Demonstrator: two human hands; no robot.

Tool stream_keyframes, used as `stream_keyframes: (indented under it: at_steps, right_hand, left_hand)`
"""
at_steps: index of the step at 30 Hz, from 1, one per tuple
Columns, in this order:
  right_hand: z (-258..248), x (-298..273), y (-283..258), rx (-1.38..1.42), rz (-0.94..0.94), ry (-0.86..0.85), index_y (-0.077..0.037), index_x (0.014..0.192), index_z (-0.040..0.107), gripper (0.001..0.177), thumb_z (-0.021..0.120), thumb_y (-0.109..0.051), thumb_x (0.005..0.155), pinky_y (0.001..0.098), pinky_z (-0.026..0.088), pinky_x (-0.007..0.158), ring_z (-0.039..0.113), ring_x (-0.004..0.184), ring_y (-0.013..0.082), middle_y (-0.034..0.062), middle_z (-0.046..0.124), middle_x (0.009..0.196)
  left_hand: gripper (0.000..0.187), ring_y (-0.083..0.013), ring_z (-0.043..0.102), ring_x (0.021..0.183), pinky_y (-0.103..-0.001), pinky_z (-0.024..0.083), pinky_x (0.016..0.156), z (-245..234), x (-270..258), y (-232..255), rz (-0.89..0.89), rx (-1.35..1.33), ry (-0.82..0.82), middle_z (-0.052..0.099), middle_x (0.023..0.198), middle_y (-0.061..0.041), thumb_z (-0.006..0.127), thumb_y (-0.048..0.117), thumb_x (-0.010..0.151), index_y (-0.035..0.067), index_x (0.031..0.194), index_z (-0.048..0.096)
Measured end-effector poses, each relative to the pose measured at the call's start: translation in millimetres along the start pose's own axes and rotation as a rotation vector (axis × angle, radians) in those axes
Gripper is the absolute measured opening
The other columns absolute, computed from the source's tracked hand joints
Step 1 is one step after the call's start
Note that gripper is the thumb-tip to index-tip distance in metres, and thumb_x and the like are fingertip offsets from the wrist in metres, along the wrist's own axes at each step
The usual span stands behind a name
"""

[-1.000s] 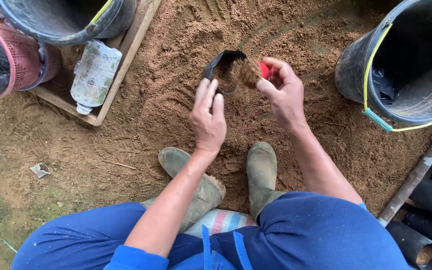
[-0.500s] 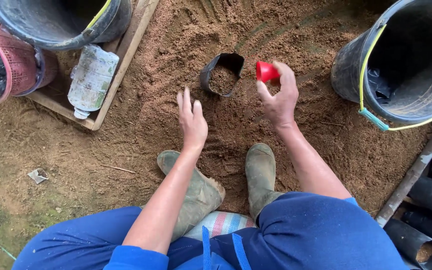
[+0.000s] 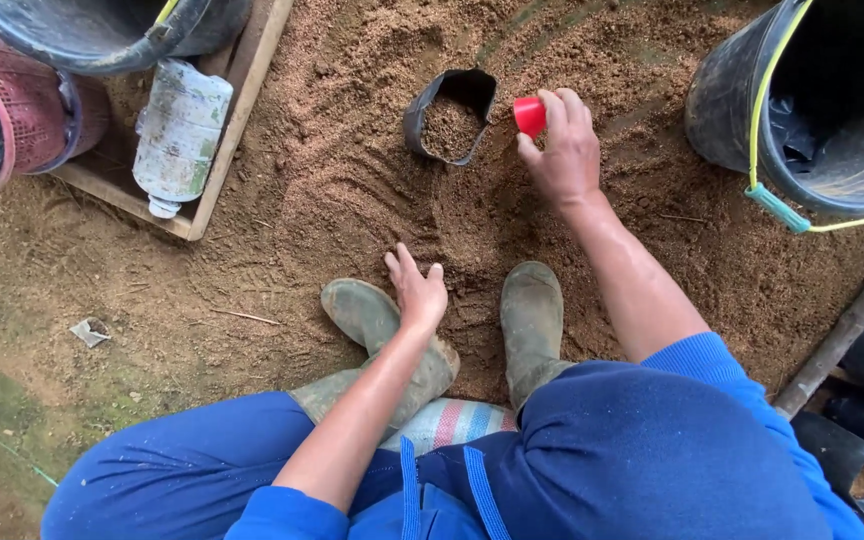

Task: The person sits on the ground and fills a black planting pouch with soil using their hands. They then place the filled pouch into a bucket and repeat the process with another pouch.

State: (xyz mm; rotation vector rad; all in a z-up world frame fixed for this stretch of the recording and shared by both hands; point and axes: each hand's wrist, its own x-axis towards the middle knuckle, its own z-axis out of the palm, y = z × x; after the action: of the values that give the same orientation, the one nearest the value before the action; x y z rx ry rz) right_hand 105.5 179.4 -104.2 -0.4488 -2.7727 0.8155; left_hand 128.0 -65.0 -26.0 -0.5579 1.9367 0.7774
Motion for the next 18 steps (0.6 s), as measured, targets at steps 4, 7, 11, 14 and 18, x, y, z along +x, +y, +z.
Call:
stream_keyframes:
  at_steps: [4, 7, 11, 14, 18]
  right_hand:
    - [50.0, -19.6, 36.2, -0.165, -0.143, -0.055, -0.005, 0.128, 0.060, 0.052, 0.081, -0.007, 0.081, 0.0411, 0.066, 0.081, 0.068, 0.098, 0.0319, 0.0148, 0.053, 0.114]
    - [48.7, -51.1, 13.2, -0.193, -0.166, -0.098, -0.003, 0.123, 0.062, 0.046, 0.078, -0.008, 0.081, 0.0359, 0.066, 0.075, 0.068, 0.091, 0.0278, 0.0130, 0.052, 0.109]
    - [48.3, -98.1, -9.7, -0.130, -0.187, -0.108, -0.002, 0.123, 0.063, 0.046, 0.076, -0.011, 0.080, 0.0351, 0.065, 0.071, 0.068, 0.085, 0.0263, 0.0121, 0.051, 0.105]
    - [63.2, -120.4, -13.7, -0.124, -0.192, -0.105, -0.007, 0.128, 0.061, 0.058, 0.078, -0.020, 0.074, 0.0415, 0.063, 0.077, 0.069, 0.093, 0.0348, 0.0151, 0.055, 0.113]
    - [72.6, -136.5, -30.1, 0.005, -0.037, -0.302, -0.014, 0.134, 0.059, 0.059, 0.075, -0.031, 0.080, 0.0497, 0.062, 0.084, 0.069, 0.101, 0.0393, 0.0156, 0.058, 0.121]
  left_hand:
    - [0.078, -0.0413, 0.003, 0.157, -0.059, 0.012, 0.124, 24.5, 16.8, -31.8, 0.085, -0.104, -0.063, -0.006, 0.171, -0.020, 0.049, 0.014, 0.104, 0.014, 0.167, 0.002]
    - [0.075, -0.0437, 0.005, 0.156, -0.059, 0.013, 0.124, 27.7, 15.9, -28.3, 0.103, -0.187, -0.045, -0.002, 0.170, -0.024, 0.047, 0.009, 0.103, 0.011, 0.166, 0.006]
    - [0.074, -0.0419, 0.007, 0.156, -0.058, 0.013, 0.124, 27.3, -3.3, -19.0, 0.066, -0.202, -0.079, 0.004, 0.170, -0.024, 0.045, 0.011, 0.105, 0.010, 0.166, 0.005]
    - [0.070, -0.0433, 0.014, 0.156, -0.057, 0.015, 0.126, 44.7, 12.9, -25.6, 0.135, -0.261, -0.085, 0.014, 0.167, -0.030, 0.044, 0.017, 0.106, 0.003, 0.164, 0.008]
    - [0.066, -0.0429, 0.024, 0.153, -0.052, 0.021, 0.126, 40.5, -12.4, 7.8, 0.219, -0.407, -0.034, 0.027, 0.162, -0.033, 0.042, 0.028, 0.104, -0.007, 0.158, 0.026]
